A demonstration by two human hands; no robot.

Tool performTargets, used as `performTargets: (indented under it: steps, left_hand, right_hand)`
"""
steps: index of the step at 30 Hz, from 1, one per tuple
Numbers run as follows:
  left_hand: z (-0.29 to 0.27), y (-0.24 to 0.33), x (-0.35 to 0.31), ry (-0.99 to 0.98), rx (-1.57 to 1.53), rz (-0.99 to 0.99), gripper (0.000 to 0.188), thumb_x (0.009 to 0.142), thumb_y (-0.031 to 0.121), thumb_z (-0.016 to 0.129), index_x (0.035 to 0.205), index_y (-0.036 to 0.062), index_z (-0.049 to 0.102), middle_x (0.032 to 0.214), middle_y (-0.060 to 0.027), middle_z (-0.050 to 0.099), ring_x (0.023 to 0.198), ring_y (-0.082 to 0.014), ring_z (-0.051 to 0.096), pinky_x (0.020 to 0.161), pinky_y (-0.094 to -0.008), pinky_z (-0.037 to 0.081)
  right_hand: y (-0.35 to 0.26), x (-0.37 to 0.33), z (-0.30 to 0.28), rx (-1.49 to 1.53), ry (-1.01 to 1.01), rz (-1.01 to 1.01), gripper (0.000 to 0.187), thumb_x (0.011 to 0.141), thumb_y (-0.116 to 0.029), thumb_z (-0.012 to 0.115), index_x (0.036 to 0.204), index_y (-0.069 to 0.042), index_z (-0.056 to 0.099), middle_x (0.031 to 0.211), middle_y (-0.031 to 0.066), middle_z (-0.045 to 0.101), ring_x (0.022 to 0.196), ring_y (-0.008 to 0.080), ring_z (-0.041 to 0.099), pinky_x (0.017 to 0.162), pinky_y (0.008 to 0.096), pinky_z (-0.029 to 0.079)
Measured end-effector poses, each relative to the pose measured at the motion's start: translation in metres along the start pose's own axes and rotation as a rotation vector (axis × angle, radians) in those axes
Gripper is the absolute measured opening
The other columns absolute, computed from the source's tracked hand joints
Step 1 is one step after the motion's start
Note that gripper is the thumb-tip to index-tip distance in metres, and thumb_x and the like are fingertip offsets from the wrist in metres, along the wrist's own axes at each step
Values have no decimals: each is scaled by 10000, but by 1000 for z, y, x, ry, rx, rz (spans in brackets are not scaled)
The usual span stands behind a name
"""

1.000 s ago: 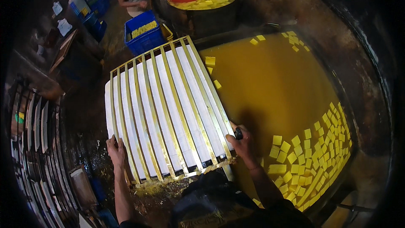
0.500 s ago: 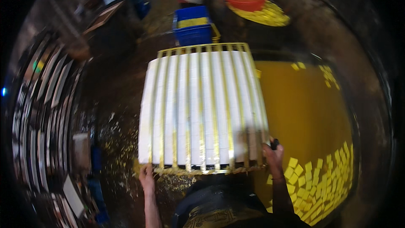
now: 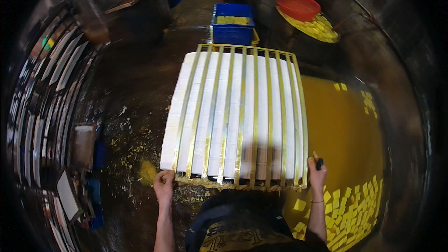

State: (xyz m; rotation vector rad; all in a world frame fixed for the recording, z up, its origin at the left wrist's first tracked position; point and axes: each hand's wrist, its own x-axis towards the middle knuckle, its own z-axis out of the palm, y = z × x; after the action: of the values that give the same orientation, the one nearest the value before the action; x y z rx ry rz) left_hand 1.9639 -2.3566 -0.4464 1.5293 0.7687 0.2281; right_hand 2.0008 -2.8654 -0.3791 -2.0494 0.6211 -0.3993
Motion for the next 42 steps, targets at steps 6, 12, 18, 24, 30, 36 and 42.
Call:
performTargets:
  steps: [6,12,18,24,30,36,42]
  left_hand:
    - [32,104,26,101,310,452,262,923,163,660,1089,-7,550,995,-64,574,929,-166,535,860,-304,442]
    - [192,158,41,-518,274,597,379,835,141,722,1157,13,568,1183,-157,578,1113,-265,551,996,-417,429]
    - [269,144,82,-712,1143,1114,906,801,696,572,1485,136,375,1552,-94,325,1475,-315,179,1210,-533,104]
    - [288,140,78,-732,1220,1184,949,787,699,563,1514,141,317,1569,-86,299,1482,-299,162,1216,-503,78]
    - [272,130,93,-687,1228,1141,944,801,686,568,1525,151,285,1582,-35,278,1490,-279,131,1216,-517,53]
    - [265,136,96,-724,1200,1158,947,754,579,703,1489,98,349,1568,-56,311,1473,-325,188,1190,-581,92]
    - [282,143,78,-804,1056,1220,930,766,639,638,1494,133,353,1570,-67,302,1465,-348,204,1170,-624,99]
  right_hand:
    - [-120,57,-75,824,357,-326,477,1040,-342,429,1348,8,529,1255,134,585,1113,214,562,1002,389,431]
    - [-169,177,28,354,45,-301,317,1012,-269,503,1181,-48,656,1030,60,678,880,137,647,849,271,480]
    - [-186,328,179,-135,-199,-611,291,834,-260,618,922,12,675,741,210,659,766,256,688,726,376,514]
    - [-165,311,144,-372,-238,-600,336,812,-297,628,909,24,653,774,239,662,794,392,668,802,457,518]
    - [-136,63,15,-151,-692,-386,220,871,-280,644,809,-69,628,638,6,565,573,113,561,525,276,439]
    - [-206,94,56,0,-703,-466,66,850,-80,609,793,-47,613,674,-19,523,627,89,516,588,227,415]
    - [-222,311,192,-404,-219,-711,268,819,-255,640,869,7,609,676,195,617,614,269,607,634,406,484]
